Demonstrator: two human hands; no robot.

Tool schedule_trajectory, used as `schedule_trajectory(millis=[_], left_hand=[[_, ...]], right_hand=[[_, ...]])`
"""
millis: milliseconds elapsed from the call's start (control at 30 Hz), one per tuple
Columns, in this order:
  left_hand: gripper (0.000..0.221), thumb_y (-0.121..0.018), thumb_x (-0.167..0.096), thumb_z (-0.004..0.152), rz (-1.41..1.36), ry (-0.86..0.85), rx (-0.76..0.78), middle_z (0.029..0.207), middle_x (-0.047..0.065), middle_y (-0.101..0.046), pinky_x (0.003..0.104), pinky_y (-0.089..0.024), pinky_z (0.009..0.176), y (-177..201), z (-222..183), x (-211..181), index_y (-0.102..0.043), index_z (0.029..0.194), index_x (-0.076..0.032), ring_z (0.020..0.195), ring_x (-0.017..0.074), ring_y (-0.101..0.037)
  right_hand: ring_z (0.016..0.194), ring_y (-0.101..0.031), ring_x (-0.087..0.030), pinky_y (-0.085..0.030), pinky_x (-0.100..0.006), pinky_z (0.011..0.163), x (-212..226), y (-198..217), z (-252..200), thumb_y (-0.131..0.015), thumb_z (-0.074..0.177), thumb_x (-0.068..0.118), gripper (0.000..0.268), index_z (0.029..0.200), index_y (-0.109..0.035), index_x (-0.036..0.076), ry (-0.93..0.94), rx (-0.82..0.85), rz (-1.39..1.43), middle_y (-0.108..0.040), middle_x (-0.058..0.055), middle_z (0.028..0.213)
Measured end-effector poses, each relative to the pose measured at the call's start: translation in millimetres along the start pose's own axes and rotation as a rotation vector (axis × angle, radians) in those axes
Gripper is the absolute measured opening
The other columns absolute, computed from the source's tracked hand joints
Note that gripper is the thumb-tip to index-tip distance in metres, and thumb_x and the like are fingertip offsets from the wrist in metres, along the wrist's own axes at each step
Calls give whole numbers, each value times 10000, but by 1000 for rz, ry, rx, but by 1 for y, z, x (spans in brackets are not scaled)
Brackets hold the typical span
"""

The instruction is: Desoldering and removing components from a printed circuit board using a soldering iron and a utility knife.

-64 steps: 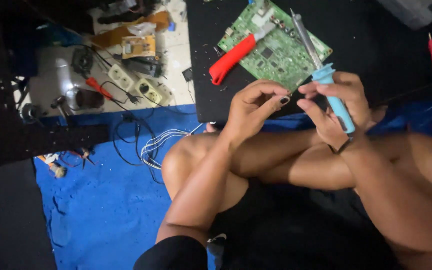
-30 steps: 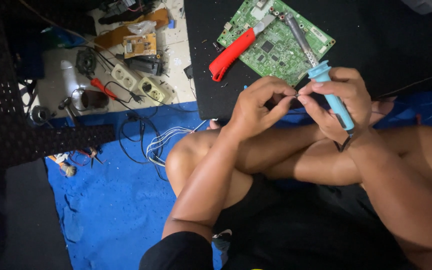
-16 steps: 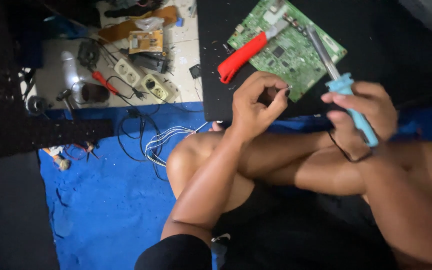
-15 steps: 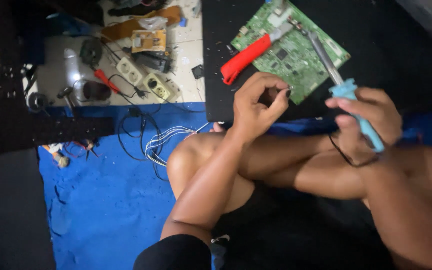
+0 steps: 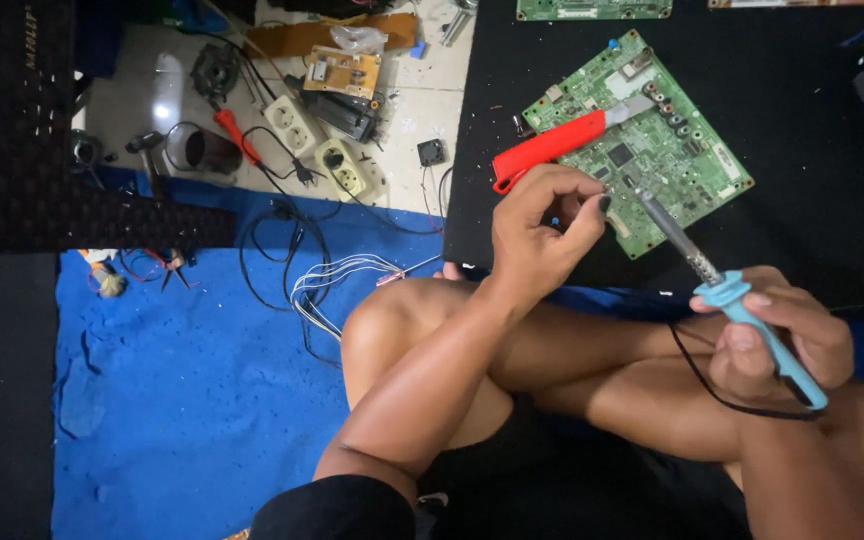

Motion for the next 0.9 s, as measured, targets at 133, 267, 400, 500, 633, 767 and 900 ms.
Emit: schedule_trajectory(millis=[133,267,400,500,633,767,900], left_hand=[[111,-701,15,875,-2,3,-21,988,27,-647,219,-470,682,1,0,-3,-675,978,-19,732,93,-537],[117,-709,19,871,7,-5,-31,992,33,-649,219,-473,673,2,0,-3,-674,979,-13,725,92,-538],[115,-708,28,876,-7,-6,-31,1005,43,-645,218,-473,664,1,-1,-3,-674,980,-6,723,96,-547],[128,-715,29,868,18,-20,-37,1003,36,-647,218,-475,661,1,-1,-4,-675,983,-11,714,93,-543],[114,-716,26,872,22,-23,-40,987,34,-647,218,-472,661,2,0,-8,-673,969,-14,717,93,-539],[124,-715,38,865,28,-36,-49,980,31,-642,218,-466,652,1,0,-8,-670,967,-14,712,91,-531],[135,-718,47,861,28,-50,-52,979,27,-644,218,-463,657,2,-1,-7,-673,969,-20,719,89,-528]], right_hand=[[884,-698,-271,-608,-335,818,-6,-1,-8,-561,1024,131,180,1153,-464,50,-78,-2,38,-630,-135,959],[876,-707,-261,-608,-324,818,-7,0,-9,-564,1027,138,166,1145,-482,53,-64,-14,50,-651,-148,964],[884,-710,-272,-619,-331,798,-9,-1,-11,-570,1006,115,186,1159,-493,43,-63,12,57,-666,-176,998],[894,-711,-266,-622,-323,799,-9,-2,-12,-576,1013,136,186,1162,-493,61,-66,2,74,-668,-164,1004],[921,-707,-263,-615,-310,798,-13,0,-17,-579,1003,136,192,1168,-519,58,-109,-4,84,-677,-173,1025],[877,-703,-274,-605,-342,810,-7,-4,-10,-570,1026,154,189,1146,-466,52,-64,-25,51,-644,-152,975],[906,-703,-277,-603,-320,801,-9,-4,-12,-572,1022,150,194,1163,-480,54,-107,-21,64,-659,-175,996]])
Point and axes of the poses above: each hand's wrist, its own z-axis towards the middle knuckle, its own y-axis out of the back of the hand, x = y × z, the point moved 8 cm from there along z, towards the middle knuckle
